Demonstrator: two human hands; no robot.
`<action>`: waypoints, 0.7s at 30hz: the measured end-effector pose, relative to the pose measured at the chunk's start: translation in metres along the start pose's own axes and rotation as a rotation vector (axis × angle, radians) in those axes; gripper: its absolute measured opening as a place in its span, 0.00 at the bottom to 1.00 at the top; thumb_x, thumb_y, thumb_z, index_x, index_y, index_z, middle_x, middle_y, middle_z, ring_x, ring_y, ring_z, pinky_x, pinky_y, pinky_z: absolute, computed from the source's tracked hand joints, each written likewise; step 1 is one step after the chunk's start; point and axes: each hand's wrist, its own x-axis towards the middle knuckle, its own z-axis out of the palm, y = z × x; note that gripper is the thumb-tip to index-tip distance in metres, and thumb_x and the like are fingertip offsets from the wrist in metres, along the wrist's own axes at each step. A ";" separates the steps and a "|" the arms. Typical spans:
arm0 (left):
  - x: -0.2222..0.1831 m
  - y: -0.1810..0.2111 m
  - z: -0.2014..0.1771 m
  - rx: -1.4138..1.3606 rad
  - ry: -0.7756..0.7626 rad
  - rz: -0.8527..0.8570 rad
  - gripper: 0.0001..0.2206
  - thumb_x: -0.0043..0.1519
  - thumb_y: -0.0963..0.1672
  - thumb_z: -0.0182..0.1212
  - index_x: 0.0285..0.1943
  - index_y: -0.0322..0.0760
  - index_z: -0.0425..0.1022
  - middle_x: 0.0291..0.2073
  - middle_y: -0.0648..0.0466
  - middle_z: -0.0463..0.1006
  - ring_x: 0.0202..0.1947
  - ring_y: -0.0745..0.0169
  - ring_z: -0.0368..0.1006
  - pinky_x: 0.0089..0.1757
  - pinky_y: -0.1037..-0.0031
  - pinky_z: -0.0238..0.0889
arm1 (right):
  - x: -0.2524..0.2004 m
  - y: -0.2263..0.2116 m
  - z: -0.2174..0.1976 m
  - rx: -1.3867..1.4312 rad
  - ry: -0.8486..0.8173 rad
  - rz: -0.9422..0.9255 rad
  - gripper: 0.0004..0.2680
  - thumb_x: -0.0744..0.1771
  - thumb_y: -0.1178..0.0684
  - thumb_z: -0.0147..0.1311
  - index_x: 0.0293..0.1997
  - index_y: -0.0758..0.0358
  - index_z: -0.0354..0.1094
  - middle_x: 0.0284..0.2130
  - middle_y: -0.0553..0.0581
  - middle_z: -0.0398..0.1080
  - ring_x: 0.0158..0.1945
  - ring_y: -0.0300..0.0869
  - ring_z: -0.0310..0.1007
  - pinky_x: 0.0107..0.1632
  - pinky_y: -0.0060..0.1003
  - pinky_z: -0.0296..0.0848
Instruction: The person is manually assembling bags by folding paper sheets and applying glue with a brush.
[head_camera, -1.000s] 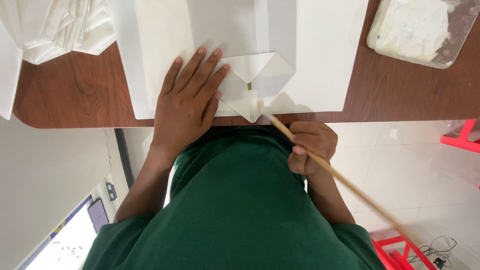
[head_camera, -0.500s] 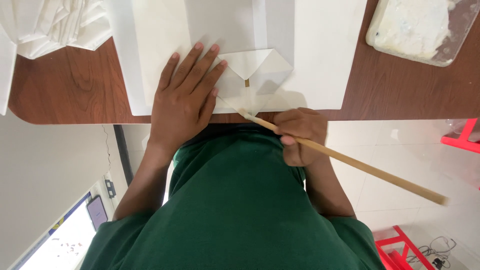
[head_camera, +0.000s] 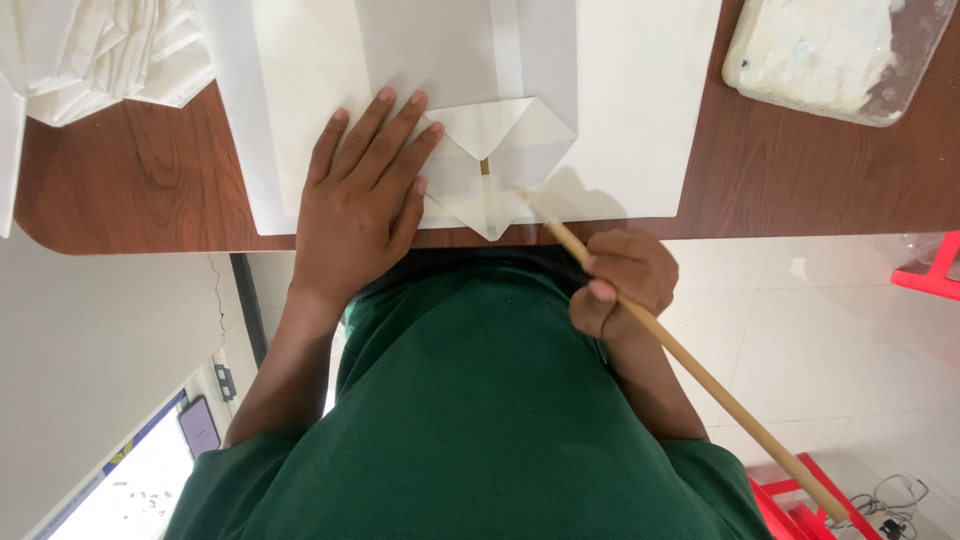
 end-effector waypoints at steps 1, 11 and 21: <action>0.000 0.001 0.000 0.001 0.002 0.004 0.18 0.75 0.41 0.48 0.73 0.32 0.71 0.72 0.43 0.67 0.74 0.43 0.59 0.70 0.54 0.45 | -0.002 0.002 -0.002 -0.093 0.022 -0.007 0.16 0.74 0.46 0.39 0.30 0.66 0.61 0.20 0.63 0.66 0.18 0.46 0.63 0.20 0.36 0.61; -0.001 0.005 -0.003 -0.065 -0.034 -0.028 0.18 0.75 0.40 0.47 0.75 0.31 0.66 0.74 0.42 0.63 0.76 0.42 0.55 0.72 0.52 0.40 | -0.013 0.009 0.012 0.199 0.132 -0.016 0.18 0.73 0.45 0.43 0.25 0.64 0.59 0.16 0.61 0.63 0.13 0.43 0.54 0.18 0.37 0.52; -0.001 0.006 -0.002 -0.052 -0.044 -0.031 0.19 0.75 0.40 0.47 0.75 0.30 0.66 0.74 0.42 0.63 0.76 0.42 0.54 0.71 0.52 0.40 | 0.013 -0.004 0.008 0.183 -0.136 0.033 0.13 0.73 0.49 0.41 0.32 0.64 0.65 0.20 0.56 0.67 0.22 0.45 0.71 0.23 0.33 0.62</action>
